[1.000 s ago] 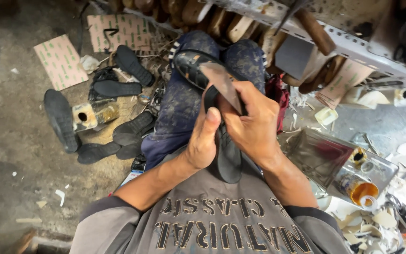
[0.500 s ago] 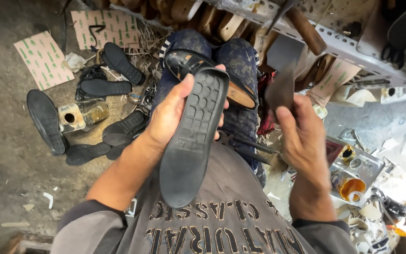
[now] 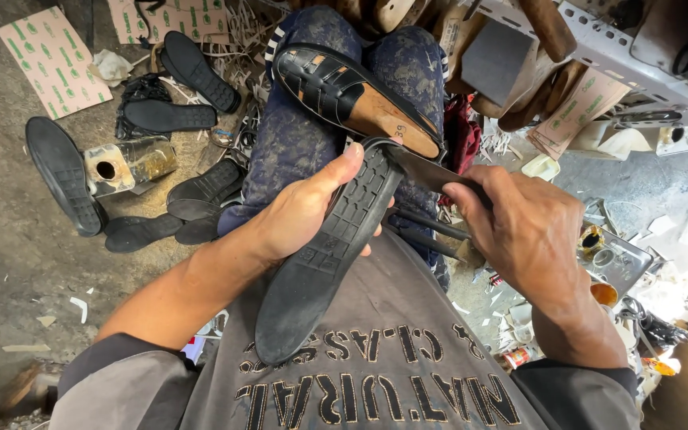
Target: The person uses a knife to scrape the sole of a black sandal, then uses a wooden stick to apply glue to the sole. They use a hammer to tap the sole and a brush to clean the sandal. The person handles multiple shoes and tools throughout the process.
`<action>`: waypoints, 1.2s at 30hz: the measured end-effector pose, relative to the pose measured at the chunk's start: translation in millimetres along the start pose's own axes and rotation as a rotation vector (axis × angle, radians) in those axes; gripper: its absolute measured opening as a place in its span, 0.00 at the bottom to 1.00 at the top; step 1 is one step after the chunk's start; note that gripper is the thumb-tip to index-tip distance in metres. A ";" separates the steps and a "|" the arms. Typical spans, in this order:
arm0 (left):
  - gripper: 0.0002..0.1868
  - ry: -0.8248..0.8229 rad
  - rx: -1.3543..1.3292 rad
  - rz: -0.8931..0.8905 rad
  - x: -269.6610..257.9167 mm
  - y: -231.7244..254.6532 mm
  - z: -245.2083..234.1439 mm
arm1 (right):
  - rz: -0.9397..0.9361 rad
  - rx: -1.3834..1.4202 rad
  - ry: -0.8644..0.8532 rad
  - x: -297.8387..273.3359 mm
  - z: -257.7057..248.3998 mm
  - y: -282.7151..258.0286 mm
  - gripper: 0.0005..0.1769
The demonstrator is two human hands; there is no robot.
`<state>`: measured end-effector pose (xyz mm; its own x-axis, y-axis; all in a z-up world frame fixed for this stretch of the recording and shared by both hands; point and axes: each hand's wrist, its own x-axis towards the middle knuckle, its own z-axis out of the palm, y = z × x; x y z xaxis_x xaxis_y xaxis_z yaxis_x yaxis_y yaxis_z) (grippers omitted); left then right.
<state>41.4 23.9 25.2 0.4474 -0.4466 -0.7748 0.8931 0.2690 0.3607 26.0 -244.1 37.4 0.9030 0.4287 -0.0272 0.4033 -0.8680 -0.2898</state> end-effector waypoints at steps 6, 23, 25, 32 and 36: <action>0.36 0.051 0.034 -0.083 -3.7 6.2 6.7 | -0.051 -0.039 0.010 4.5 -8.6 -10.6 0.09; 0.38 -0.108 0.186 -0.172 2.8 5.7 2.1 | -0.356 -0.381 -0.181 -1.0 -16.3 20.8 0.18; 0.38 -0.107 0.183 -0.175 8.6 4.0 -4.3 | -0.316 -0.385 -0.279 -1.2 -26.8 18.4 0.22; 0.39 0.064 -0.178 0.098 23.1 5.2 -36.1 | 0.185 0.215 0.182 -16.0 -42.3 64.5 0.10; 0.59 -0.478 -0.479 0.823 -24.9 15.6 -37.0 | 0.383 0.457 0.463 1.4 -1.1 130.4 0.10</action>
<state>42.4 70.8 30.9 0.9698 -0.2355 -0.0640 0.2426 0.9016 0.3581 80.0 -356.9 0.6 0.9783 -0.1188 0.1696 0.0381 -0.7018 -0.7114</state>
